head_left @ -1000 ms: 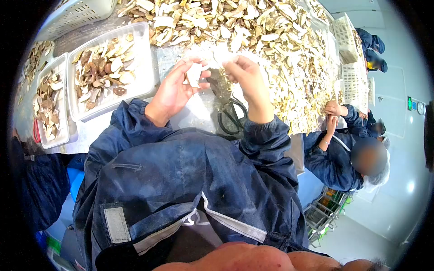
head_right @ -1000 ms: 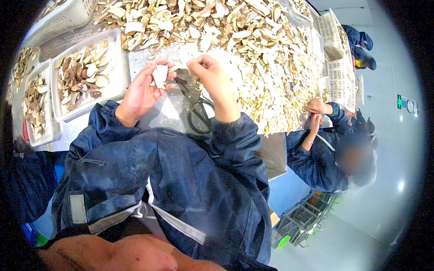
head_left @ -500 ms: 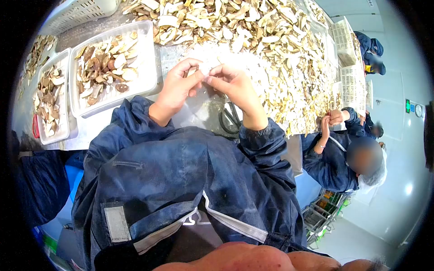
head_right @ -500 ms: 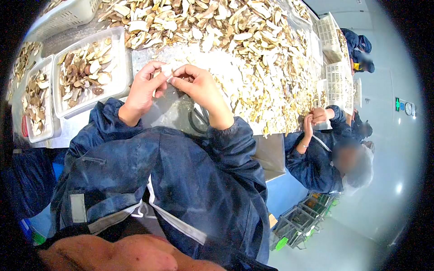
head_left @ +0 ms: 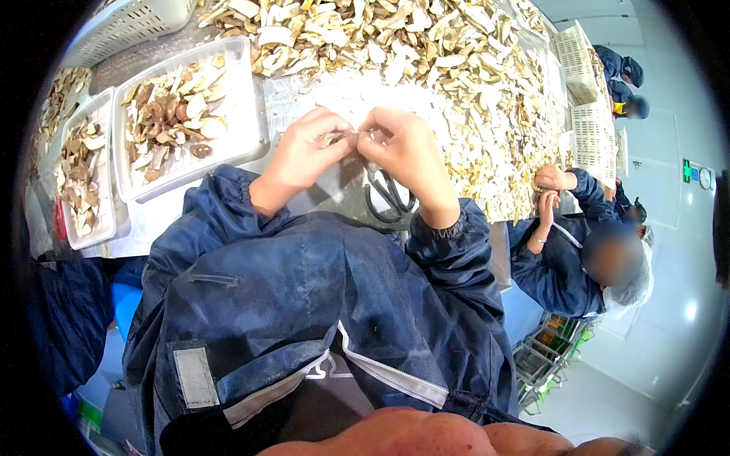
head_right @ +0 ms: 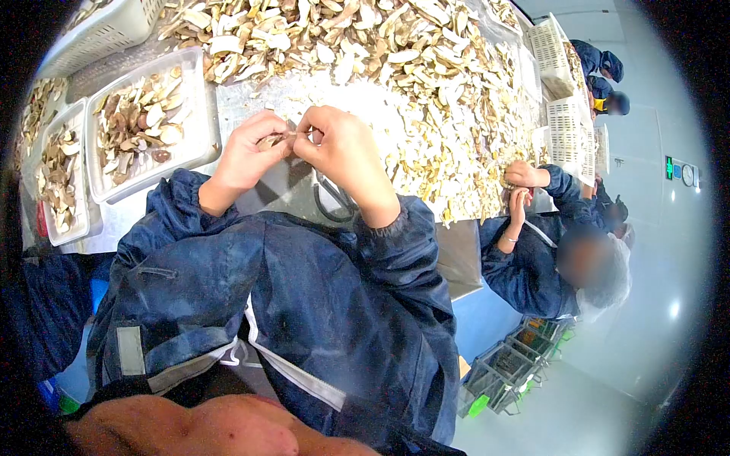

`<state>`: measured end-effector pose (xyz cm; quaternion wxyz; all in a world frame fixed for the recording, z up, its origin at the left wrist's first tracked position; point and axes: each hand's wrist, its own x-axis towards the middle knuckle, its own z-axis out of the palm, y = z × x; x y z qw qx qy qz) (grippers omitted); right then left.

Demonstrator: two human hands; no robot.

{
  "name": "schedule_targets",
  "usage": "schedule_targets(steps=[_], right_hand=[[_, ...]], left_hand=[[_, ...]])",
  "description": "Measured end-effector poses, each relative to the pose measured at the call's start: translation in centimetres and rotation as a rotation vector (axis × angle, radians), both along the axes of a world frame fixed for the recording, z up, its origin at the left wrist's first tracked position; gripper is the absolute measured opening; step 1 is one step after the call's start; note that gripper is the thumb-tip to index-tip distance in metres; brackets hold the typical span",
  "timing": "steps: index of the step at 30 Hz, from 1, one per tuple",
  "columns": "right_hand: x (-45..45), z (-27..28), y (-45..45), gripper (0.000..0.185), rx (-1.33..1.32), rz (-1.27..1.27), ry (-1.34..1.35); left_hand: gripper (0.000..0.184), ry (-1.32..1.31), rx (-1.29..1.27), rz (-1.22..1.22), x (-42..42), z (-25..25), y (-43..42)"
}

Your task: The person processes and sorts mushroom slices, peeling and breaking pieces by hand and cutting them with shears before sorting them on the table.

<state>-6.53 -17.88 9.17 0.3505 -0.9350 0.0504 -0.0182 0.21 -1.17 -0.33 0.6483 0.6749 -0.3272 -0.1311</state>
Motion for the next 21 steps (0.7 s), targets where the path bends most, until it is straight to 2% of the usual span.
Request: schedule_targets(steps=[1,4,7,8,11,12,15,16,18,21], right_hand=[[0.0,0.0,-0.1,0.014,-0.036,0.008,0.017],[0.1,-1.6,-0.8,0.012,0.166,-0.075,0.152],[1.3,-3.9,-2.5,0.015,0.757,-0.232,0.165],[1.9,-4.3,-3.1,0.018,0.675,-0.276,0.141],[3.5,-4.0,-4.4,0.020,-0.066,-0.200,0.157],[4.3,-4.2,-4.7,0.022,-0.245,-0.174,0.100],[7.7,-6.0,-5.5,0.025,-0.374,-0.219,-0.223],[8.6,-6.4,-5.4,0.024,-0.433,-0.258,-0.262],[10.0,-7.0,-5.1,0.023,-0.550,-0.333,-0.336],[10.5,-7.7,-4.9,0.022,-0.605,-0.291,-0.294]], left_hand=[[0.012,-0.022,0.016,-0.016,-0.1,0.3,0.1],[0.011,-0.023,0.055,-0.044,-0.2,1.0,0.2],[0.011,-0.050,0.029,-0.026,-0.1,0.0,-0.2],[0.012,-0.069,0.009,-0.014,-0.1,-0.4,-0.3],[0.016,0.864,-0.097,-0.168,0.4,0.5,0.4],[0.025,0.971,-0.137,-0.113,0.4,1.0,0.1],[0.031,1.066,-0.375,-0.247,1.1,0.5,0.5],[0.036,1.120,-0.427,-0.276,1.1,0.3,0.3],[0.033,1.134,-0.435,-0.266,1.1,0.4,0.3],[0.031,1.108,-0.465,-0.283,1.2,0.2,0.3]])
